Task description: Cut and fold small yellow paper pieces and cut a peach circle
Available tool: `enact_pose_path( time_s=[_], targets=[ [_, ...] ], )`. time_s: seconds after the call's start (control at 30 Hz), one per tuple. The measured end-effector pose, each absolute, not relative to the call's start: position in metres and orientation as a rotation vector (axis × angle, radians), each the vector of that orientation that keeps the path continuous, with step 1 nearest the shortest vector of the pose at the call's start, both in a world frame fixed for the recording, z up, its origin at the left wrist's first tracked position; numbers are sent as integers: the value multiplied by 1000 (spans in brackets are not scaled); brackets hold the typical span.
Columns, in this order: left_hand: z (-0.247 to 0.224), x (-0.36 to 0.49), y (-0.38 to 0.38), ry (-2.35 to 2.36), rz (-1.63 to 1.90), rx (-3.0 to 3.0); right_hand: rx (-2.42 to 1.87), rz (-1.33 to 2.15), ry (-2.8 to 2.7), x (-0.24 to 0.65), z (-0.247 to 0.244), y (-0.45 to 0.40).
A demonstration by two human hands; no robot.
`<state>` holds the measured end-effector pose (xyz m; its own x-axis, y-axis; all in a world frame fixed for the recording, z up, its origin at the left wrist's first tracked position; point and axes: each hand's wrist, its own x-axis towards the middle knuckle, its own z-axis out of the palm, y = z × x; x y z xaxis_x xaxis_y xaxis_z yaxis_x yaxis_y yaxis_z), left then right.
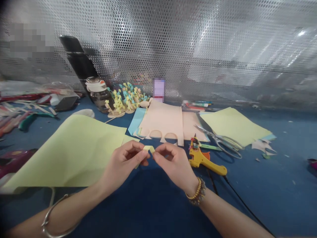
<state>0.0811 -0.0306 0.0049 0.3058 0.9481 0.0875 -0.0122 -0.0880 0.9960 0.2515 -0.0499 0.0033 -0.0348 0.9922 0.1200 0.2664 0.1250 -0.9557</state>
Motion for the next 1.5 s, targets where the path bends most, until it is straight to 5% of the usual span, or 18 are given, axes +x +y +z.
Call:
enact_pose_path(
  time_s=[0.5, 1.0, 1.5],
  targets=[
    [-2, 81, -31, 904, 1259, 2054, -1132, 1124, -1451, 252, 4, -52],
    [9, 85, -30, 912, 976, 1404, -1171, 861, -1372, 251, 4, -53],
    [5, 83, -29, 976, 1097, 1394, -1134, 636, -1483, 248, 3, -56]
  ],
)
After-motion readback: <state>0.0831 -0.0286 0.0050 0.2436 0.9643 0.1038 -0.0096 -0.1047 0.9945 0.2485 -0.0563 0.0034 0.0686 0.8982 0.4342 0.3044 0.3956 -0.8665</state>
